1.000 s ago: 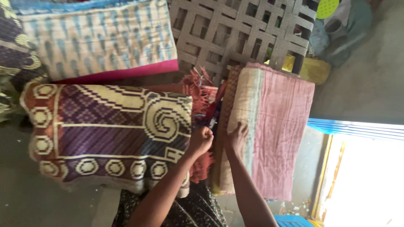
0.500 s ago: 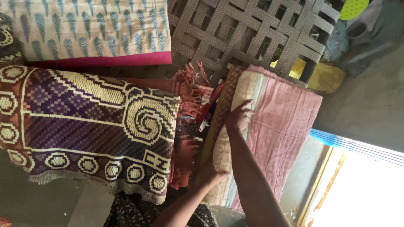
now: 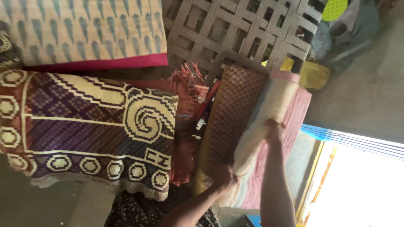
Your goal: The person folds several blankets and a patterned pillowcase by hand on top of a woven cot, then stacks them.
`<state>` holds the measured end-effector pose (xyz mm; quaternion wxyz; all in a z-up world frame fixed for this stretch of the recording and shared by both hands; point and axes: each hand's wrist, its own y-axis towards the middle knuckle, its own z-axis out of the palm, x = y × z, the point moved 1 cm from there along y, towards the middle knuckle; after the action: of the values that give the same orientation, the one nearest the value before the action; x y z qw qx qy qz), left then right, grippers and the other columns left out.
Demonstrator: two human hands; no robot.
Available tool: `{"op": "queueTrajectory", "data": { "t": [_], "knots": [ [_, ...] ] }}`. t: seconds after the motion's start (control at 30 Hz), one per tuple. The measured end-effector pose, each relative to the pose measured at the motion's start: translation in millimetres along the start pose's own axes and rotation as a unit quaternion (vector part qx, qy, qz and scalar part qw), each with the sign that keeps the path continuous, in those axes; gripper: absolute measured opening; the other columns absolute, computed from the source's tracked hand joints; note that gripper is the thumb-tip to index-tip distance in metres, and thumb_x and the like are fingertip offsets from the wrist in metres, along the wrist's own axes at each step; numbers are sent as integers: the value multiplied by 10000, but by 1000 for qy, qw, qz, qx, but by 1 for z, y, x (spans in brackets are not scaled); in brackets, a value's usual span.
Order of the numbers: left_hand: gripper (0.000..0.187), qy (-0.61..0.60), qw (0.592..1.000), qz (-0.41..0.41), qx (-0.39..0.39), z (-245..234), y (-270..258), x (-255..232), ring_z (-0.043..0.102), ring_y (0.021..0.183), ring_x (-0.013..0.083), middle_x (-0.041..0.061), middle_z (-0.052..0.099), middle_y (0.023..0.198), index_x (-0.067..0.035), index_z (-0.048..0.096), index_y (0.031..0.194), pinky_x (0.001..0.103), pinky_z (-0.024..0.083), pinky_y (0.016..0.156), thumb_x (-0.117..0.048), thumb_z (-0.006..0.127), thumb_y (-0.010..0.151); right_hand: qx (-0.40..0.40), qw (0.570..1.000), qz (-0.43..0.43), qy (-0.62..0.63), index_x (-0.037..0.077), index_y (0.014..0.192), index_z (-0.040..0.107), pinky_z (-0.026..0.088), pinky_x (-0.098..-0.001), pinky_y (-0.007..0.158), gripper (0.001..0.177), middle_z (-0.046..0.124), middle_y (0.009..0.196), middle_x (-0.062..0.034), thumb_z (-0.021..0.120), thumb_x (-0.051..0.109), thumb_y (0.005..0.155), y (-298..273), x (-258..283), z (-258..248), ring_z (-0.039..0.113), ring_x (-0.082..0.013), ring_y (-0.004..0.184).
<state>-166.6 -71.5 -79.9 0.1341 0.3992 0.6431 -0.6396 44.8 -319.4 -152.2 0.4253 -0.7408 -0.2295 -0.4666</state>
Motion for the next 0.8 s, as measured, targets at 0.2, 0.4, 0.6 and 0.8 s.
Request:
{"op": "queueTrajectory", "data": {
  "t": [0.2, 0.4, 0.6, 0.8],
  "knots": [
    [297, 48, 952, 304, -14, -72, -57, -79, 706, 828, 331, 145, 715, 925, -76, 689, 979, 449, 565, 730, -126, 785, 702, -3, 984, -30, 176, -64, 1207, 648, 561, -432, 1007, 374, 646, 1209, -160, 602, 1, 841, -63, 112, -74, 655, -333, 1120],
    [409, 184, 881, 435, -18, -203, -133, -138, 718, 838, 350, 156, 699, 1040, -87, 671, 1052, 478, 578, 719, -121, 824, 674, -39, 956, -115, 266, -34, 1362, 503, 514, -449, 1096, 549, 589, 1298, -143, 544, -56, 815, -189, 204, -50, 608, -325, 1249],
    [632, 319, 787, 491, -193, -331, -233, -130, 691, 874, 368, 270, 641, 1207, -49, 641, 1067, 477, 593, 653, -171, 892, 500, 99, 939, -168, 285, -33, 1487, 445, 485, -446, 1149, 658, 593, 1386, -139, 527, -69, 835, -288, 225, 32, 575, -314, 1326],
    [563, 361, 746, 438, -348, -425, -337, -59, 685, 1017, 373, 251, 643, 1266, -72, 598, 1099, 463, 591, 768, -99, 859, 601, 269, 892, -155, 328, -44, 1475, 444, 467, -460, 1187, 694, 607, 1373, -150, 540, -74, 789, -403, 232, 145, 586, -321, 1326]
  ]
}}
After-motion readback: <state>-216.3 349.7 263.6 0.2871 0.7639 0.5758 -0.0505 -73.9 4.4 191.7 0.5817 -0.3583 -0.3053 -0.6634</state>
